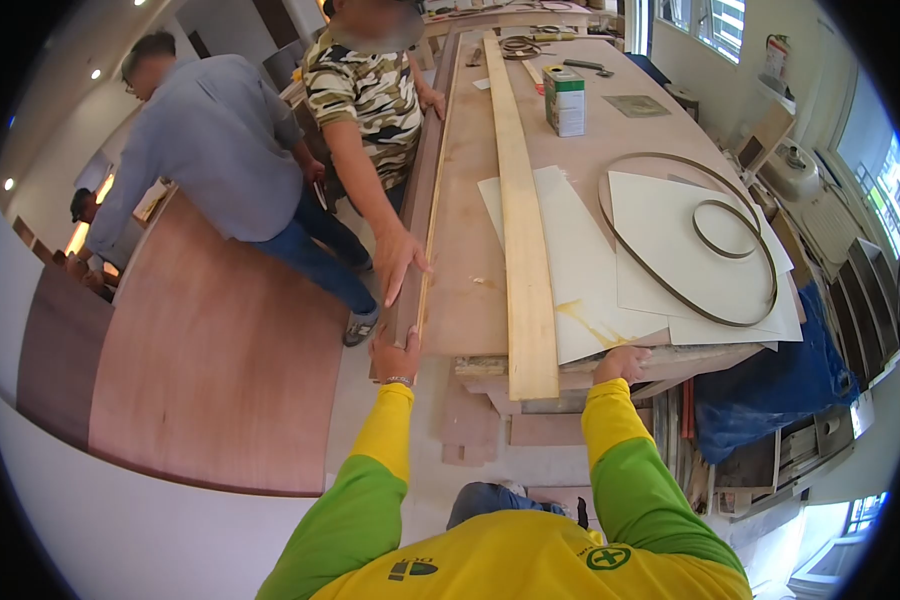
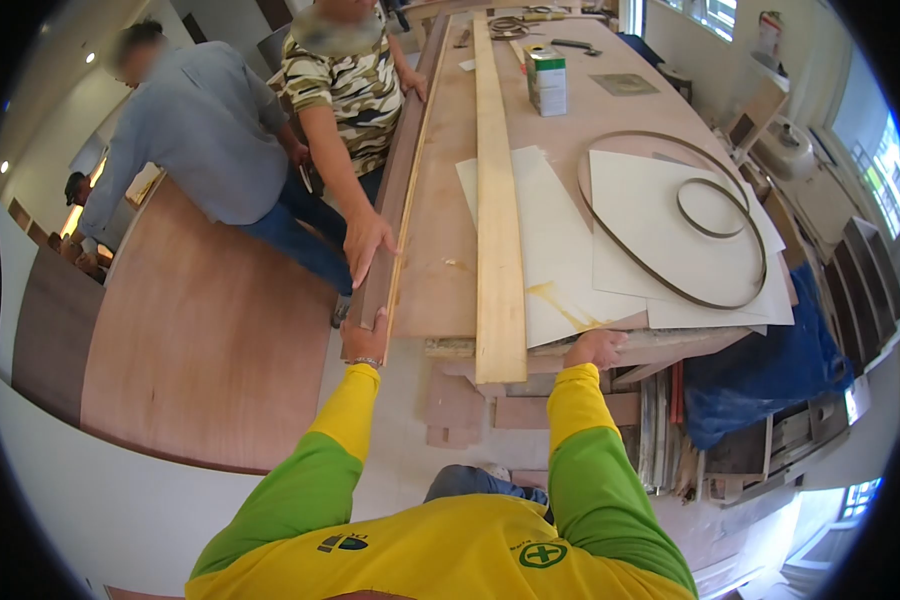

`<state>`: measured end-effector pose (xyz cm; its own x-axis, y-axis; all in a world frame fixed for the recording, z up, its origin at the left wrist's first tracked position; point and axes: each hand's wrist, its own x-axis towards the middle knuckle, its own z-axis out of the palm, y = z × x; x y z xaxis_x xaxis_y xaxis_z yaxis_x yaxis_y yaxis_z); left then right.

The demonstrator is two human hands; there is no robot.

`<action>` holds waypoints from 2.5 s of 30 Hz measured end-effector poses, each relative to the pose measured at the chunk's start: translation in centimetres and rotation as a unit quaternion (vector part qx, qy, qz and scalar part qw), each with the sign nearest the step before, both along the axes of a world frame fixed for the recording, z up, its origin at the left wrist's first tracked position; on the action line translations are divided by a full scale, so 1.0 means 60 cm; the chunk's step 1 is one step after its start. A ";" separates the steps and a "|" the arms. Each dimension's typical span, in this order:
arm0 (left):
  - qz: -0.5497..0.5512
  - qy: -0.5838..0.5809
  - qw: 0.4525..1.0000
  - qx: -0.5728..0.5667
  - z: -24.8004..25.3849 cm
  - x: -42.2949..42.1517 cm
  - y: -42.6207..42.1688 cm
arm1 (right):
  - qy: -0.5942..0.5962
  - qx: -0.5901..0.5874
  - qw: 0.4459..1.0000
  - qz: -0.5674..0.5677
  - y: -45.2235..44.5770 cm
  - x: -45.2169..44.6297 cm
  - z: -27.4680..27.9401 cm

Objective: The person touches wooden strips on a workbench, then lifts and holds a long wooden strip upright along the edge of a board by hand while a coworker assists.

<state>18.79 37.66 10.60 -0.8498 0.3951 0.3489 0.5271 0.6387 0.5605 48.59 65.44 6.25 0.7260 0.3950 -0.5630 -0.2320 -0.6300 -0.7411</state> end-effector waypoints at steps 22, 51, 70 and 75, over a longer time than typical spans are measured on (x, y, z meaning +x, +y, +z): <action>0.036 0.148 0.985 -0.079 -0.079 0.021 -0.046 | -0.032 -0.008 0.999 -0.022 0.022 0.003 -0.048; -0.022 0.080 0.995 -0.048 0.001 -0.001 -0.024 | -0.037 0.021 0.999 -0.021 0.009 0.001 -0.029; 0.000 0.057 0.997 -0.057 0.019 0.013 -0.023 | -0.005 0.014 1.000 0.001 0.001 0.007 -0.014; -0.009 0.062 0.996 -0.063 0.012 0.006 -0.023 | -0.010 0.010 1.000 -0.005 0.005 0.005 -0.017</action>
<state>19.14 36.26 11.30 -0.7956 0.4573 0.3974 0.5994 0.6892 0.4071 48.88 65.74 5.20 0.7416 0.3985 -0.5396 -0.2229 -0.6123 -0.7586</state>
